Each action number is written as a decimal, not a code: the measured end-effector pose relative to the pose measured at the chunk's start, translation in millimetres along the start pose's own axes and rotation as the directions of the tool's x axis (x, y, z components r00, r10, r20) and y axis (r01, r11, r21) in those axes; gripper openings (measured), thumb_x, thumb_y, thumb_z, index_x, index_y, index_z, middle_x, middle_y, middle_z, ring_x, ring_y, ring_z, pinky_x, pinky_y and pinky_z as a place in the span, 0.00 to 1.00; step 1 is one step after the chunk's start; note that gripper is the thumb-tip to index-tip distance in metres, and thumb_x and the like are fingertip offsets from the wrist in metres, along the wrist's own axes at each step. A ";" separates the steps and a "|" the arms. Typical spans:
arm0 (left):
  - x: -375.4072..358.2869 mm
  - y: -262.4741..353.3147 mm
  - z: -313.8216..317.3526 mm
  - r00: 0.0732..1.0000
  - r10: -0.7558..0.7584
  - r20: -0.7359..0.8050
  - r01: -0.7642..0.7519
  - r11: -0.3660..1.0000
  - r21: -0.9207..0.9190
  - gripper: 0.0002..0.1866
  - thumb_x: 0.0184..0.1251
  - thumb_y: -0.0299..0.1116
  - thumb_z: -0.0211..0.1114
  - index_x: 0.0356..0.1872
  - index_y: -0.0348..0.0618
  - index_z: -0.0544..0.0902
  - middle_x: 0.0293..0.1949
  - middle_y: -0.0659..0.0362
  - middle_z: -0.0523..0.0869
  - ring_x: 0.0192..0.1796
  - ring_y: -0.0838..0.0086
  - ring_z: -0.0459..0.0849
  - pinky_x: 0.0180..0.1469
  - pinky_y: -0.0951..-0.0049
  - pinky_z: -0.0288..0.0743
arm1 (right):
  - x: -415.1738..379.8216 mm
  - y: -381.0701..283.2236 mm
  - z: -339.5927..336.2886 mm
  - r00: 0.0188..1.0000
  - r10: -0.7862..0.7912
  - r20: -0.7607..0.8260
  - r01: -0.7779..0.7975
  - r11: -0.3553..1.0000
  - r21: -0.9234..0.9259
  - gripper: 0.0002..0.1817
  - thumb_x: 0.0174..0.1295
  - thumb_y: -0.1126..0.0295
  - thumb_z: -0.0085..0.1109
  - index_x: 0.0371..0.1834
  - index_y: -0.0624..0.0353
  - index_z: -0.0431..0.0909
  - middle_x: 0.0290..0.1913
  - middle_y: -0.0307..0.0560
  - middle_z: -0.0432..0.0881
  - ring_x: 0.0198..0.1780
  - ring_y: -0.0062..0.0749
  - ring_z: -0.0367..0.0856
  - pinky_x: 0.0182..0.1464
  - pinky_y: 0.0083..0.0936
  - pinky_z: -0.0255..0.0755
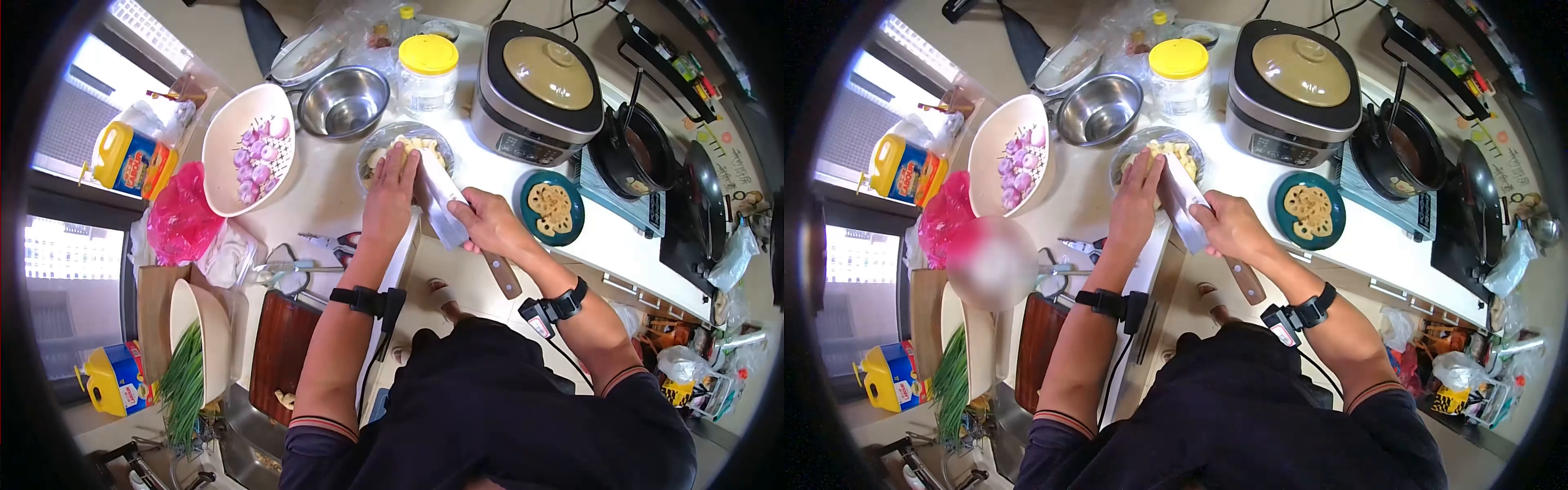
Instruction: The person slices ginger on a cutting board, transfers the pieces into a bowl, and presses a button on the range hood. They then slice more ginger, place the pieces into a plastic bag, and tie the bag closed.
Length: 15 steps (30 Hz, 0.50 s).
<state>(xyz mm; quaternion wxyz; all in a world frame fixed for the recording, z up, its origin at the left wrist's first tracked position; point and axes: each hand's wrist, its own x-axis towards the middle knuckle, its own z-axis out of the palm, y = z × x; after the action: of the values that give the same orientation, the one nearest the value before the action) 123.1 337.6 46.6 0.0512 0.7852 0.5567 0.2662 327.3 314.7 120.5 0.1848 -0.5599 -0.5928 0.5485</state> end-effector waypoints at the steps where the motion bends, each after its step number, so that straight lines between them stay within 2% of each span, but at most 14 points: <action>1: 4.6 -3.2 3.9 1.000 -0.028 0.006 0.028 0.999 0.018 0.31 0.64 0.17 0.54 0.71 0.41 0.70 0.73 0.43 0.68 0.73 0.43 0.68 0.76 0.53 0.63 | -0.5 0.2 -4.6 1.000 0.008 -0.014 -0.008 1.000 -0.021 0.18 0.76 0.62 0.52 0.37 0.69 0.76 0.22 0.52 0.82 0.20 0.34 0.84 0.25 0.31 0.78; 2: 7.3 -9.4 7.7 0.999 -0.031 0.005 0.031 0.999 0.015 0.31 0.64 0.17 0.54 0.71 0.41 0.70 0.73 0.43 0.68 0.73 0.43 0.68 0.76 0.53 0.63 | -1.0 2.5 -8.6 1.000 0.010 -0.012 -0.010 1.000 -0.025 0.18 0.76 0.62 0.52 0.37 0.69 0.76 0.22 0.52 0.82 0.20 0.34 0.84 0.25 0.31 0.78; 4: 10.5 -20.5 9.2 0.999 -0.038 0.033 0.035 0.996 0.086 0.28 0.64 0.18 0.55 0.68 0.38 0.73 0.72 0.43 0.69 0.73 0.46 0.67 0.75 0.54 0.64 | -4.0 6.3 -18.0 0.990 -0.071 -0.120 0.044 0.976 -0.213 0.16 0.76 0.62 0.54 0.39 0.69 0.76 0.19 0.45 0.78 0.17 0.25 0.79 0.21 0.25 0.73; 5: 9.1 -23.2 9.1 0.999 -0.042 0.023 0.040 0.995 0.089 0.28 0.64 0.18 0.55 0.68 0.38 0.73 0.72 0.43 0.69 0.73 0.46 0.67 0.75 0.54 0.64 | -4.3 10.5 -22.5 0.980 -0.134 -0.150 0.089 0.957 -0.275 0.16 0.75 0.62 0.55 0.39 0.68 0.76 0.18 0.45 0.77 0.17 0.26 0.79 0.21 0.27 0.72; 6: 5.7 -19.6 0.0 0.991 -0.079 -0.105 0.090 0.990 0.110 0.25 0.65 0.19 0.55 0.65 0.38 0.76 0.68 0.43 0.73 0.71 0.47 0.71 0.72 0.55 0.67 | -5.5 11.6 -25.9 0.979 -0.143 -0.144 0.098 0.955 -0.280 0.16 0.75 0.62 0.55 0.39 0.68 0.76 0.18 0.45 0.77 0.17 0.26 0.79 0.21 0.27 0.72; 7: 0.8 -15.5 -11.2 0.966 -0.110 -0.233 0.143 0.982 0.127 0.23 0.66 0.20 0.56 0.62 0.38 0.78 0.65 0.43 0.76 0.68 0.49 0.74 0.69 0.56 0.70 | -5.9 11.5 -28.0 0.956 -0.218 -0.198 0.145 0.934 -0.328 0.16 0.74 0.62 0.55 0.37 0.68 0.76 0.19 0.54 0.78 0.19 0.39 0.81 0.26 0.34 0.74; 8: -9.4 -11.3 -24.5 0.962 -0.117 -0.246 0.153 0.979 0.135 0.23 0.66 0.20 0.56 0.62 0.38 0.78 0.65 0.43 0.76 0.68 0.49 0.74 0.69 0.56 0.70 | -4.9 9.3 -27.2 0.924 -0.295 -0.245 0.190 0.907 -0.377 0.16 0.72 0.63 0.55 0.36 0.67 0.76 0.20 0.62 0.80 0.22 0.52 0.84 0.30 0.41 0.76; 9: -27.8 -5.1 -39.6 0.925 -0.268 -0.271 0.280 0.960 0.008 0.20 0.66 0.21 0.57 0.58 0.38 0.81 0.58 0.44 0.80 0.62 0.50 0.78 0.63 0.56 0.73 | -15.3 -18.0 -26.3 0.971 -0.116 -0.208 0.069 0.973 -0.221 0.15 0.71 0.62 0.58 0.38 0.66 0.77 0.22 0.63 0.80 0.25 0.59 0.82 0.31 0.43 0.75; 10: -50.7 -1.3 -51.4 0.861 -0.425 -0.281 0.408 0.905 -0.120 0.17 0.66 0.22 0.59 0.54 0.38 0.83 0.52 0.45 0.83 0.55 0.51 0.82 0.57 0.55 0.76 | -14.5 -18.6 -19.6 0.977 -0.127 -0.174 0.085 0.970 -0.230 0.15 0.71 0.62 0.58 0.38 0.66 0.77 0.22 0.63 0.80 0.25 0.59 0.82 0.31 0.43 0.75; 11: -75.6 -1.2 -59.0 0.837 -0.456 -0.304 0.446 0.889 -0.105 0.17 0.66 0.22 0.59 0.54 0.38 0.83 0.52 0.45 0.83 0.55 0.51 0.82 0.57 0.55 0.76 | -11.0 -18.5 -11.6 0.965 -0.229 -0.125 0.185 0.938 -0.294 0.15 0.70 0.61 0.59 0.39 0.65 0.77 0.23 0.63 0.81 0.27 0.61 0.82 0.32 0.43 0.75; 12: -103.7 -1.9 -65.9 0.818 -0.469 -0.334 0.474 0.878 -0.073 0.15 0.66 0.22 0.60 0.52 0.39 0.84 0.46 0.47 0.84 0.49 0.51 0.82 0.52 0.54 0.76 | -6.8 -20.2 0.6 0.942 -0.332 -0.055 0.294 0.892 -0.344 0.14 0.70 0.61 0.60 0.40 0.65 0.78 0.24 0.63 0.81 0.29 0.62 0.82 0.33 0.43 0.75; 13: -132.7 -2.9 -74.5 0.790 -0.492 -0.366 0.517 0.855 -0.036 0.13 0.66 0.23 0.61 0.50 0.39 0.85 0.40 0.49 0.84 0.43 0.51 0.83 0.47 0.53 0.76 | -5.4 -24.3 19.1 0.921 -0.389 0.012 0.375 0.879 -0.294 0.14 0.68 0.61 0.62 0.42 0.63 0.79 0.26 0.62 0.83 0.31 0.61 0.83 0.34 0.43 0.75; 14: -157.9 1.4 -79.6 0.719 -0.529 -0.451 0.586 0.810 -0.016 0.09 0.65 0.24 0.63 0.45 0.38 0.86 0.36 0.51 0.84 0.39 0.52 0.83 0.43 0.54 0.76 | -0.6 -31.2 39.0 0.906 -0.407 0.113 0.422 0.865 -0.271 0.14 0.68 0.61 0.62 0.42 0.63 0.79 0.26 0.62 0.83 0.31 0.61 0.83 0.34 0.43 0.75; 15: -187.9 4.3 -88.5 0.675 -0.575 -0.462 0.647 0.762 -0.002 0.09 0.66 0.24 0.63 0.45 0.38 0.86 0.36 0.50 0.83 0.39 0.52 0.83 0.43 0.54 0.76 | 0.2 -37.9 60.7 0.880 -0.420 0.221 0.473 0.815 -0.335 0.13 0.67 0.62 0.63 0.42 0.63 0.79 0.27 0.61 0.83 0.31 0.60 0.83 0.35 0.43 0.75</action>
<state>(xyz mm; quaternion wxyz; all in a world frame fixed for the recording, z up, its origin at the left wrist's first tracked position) 39.8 147.5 55.9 -0.0523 0.4739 0.8038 0.3559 259.2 296.6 132.8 0.1555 -0.3908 -0.8136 0.4014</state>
